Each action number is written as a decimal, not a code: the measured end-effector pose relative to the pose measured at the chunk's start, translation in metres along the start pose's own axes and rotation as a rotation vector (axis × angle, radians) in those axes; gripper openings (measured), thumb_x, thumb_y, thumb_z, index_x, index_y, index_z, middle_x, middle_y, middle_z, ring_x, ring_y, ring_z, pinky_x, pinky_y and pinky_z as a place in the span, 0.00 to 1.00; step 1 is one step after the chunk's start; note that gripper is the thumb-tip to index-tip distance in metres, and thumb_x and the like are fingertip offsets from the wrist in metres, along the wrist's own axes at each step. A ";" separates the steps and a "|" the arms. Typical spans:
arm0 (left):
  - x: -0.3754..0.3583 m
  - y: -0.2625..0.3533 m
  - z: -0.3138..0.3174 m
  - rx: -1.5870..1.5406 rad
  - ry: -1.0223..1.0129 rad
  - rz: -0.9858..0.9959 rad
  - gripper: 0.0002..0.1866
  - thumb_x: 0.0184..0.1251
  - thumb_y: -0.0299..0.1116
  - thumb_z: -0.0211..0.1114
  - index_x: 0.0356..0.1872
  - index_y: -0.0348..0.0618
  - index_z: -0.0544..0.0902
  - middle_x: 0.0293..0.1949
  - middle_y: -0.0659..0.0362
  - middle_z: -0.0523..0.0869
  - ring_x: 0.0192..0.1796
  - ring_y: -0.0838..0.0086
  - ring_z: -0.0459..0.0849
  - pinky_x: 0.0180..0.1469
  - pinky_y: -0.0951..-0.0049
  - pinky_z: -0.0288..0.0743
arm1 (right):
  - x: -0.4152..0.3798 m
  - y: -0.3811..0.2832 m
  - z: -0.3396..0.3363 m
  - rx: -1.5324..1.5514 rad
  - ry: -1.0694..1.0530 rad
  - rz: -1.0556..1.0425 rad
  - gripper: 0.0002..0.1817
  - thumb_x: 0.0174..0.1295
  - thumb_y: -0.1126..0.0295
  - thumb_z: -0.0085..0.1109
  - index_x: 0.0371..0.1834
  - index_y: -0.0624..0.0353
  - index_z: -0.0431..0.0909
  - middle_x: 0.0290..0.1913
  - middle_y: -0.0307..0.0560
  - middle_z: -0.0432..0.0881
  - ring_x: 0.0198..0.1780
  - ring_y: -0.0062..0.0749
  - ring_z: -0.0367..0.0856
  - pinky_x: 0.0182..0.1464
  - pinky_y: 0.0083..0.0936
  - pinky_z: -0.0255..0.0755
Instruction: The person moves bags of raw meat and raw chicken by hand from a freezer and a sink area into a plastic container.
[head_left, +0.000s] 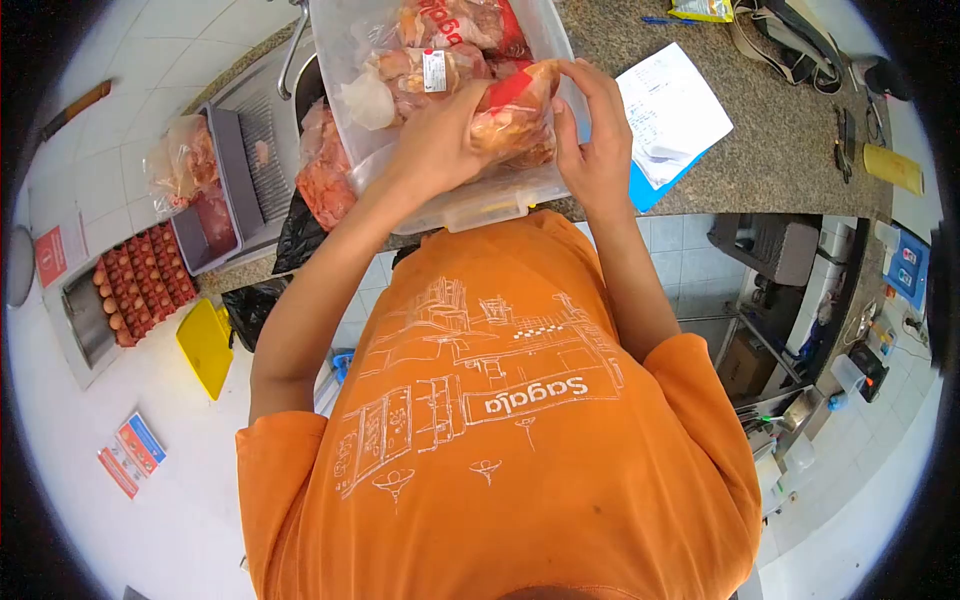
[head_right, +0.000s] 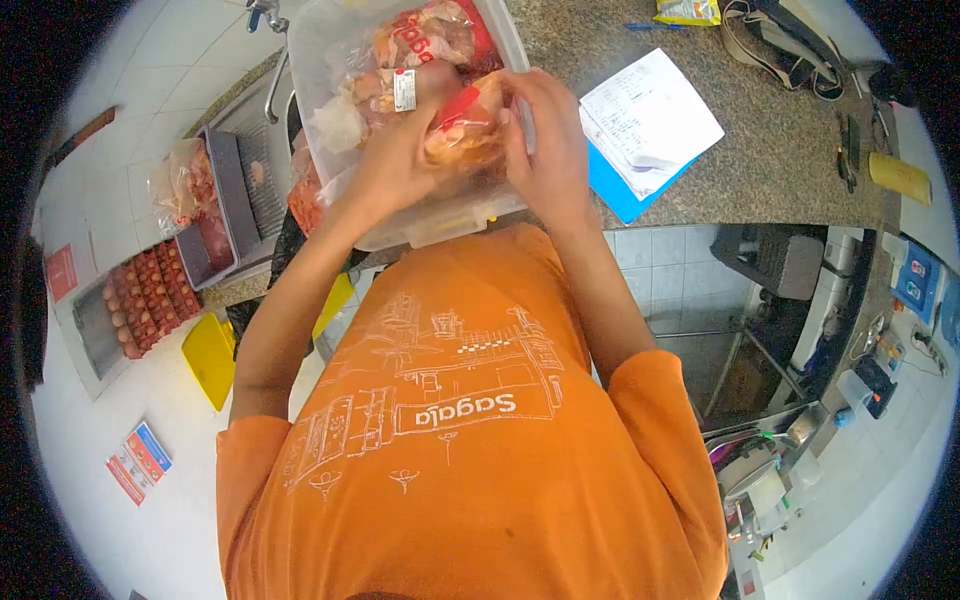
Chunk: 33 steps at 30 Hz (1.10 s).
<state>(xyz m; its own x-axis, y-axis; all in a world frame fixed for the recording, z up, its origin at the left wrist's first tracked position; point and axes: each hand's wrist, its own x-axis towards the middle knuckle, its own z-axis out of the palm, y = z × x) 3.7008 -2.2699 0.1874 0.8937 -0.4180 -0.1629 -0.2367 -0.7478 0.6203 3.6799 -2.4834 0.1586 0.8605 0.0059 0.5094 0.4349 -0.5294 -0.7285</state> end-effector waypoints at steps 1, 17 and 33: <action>-0.007 0.002 -0.007 0.025 0.005 0.035 0.34 0.61 0.41 0.76 0.66 0.44 0.73 0.57 0.44 0.86 0.55 0.42 0.86 0.51 0.48 0.82 | 0.000 0.000 0.000 0.001 0.030 -0.022 0.21 0.69 0.78 0.60 0.65 0.62 0.76 0.62 0.58 0.82 0.65 0.56 0.79 0.68 0.42 0.72; 0.027 -0.040 -0.033 0.055 -0.161 0.136 0.22 0.79 0.42 0.61 0.66 0.40 0.82 0.52 0.50 0.91 0.56 0.53 0.87 0.62 0.58 0.78 | 0.002 -0.002 -0.003 -0.102 -0.059 0.044 0.23 0.68 0.82 0.54 0.67 0.62 0.75 0.66 0.62 0.75 0.67 0.59 0.74 0.70 0.45 0.68; 0.074 -0.115 -0.037 0.005 -0.208 0.040 0.24 0.77 0.46 0.66 0.60 0.35 0.84 0.52 0.45 0.90 0.53 0.61 0.89 0.53 0.65 0.80 | 0.001 0.008 -0.011 0.049 -0.018 0.255 0.26 0.68 0.80 0.57 0.70 0.64 0.71 0.65 0.64 0.76 0.67 0.62 0.74 0.71 0.44 0.68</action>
<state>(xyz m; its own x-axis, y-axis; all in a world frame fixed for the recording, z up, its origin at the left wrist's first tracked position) 3.8084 -2.1958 0.1324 0.7858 -0.5445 -0.2933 -0.2729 -0.7309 0.6255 3.6808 -2.4971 0.1583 0.9484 -0.1076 0.2983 0.2149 -0.4736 -0.8541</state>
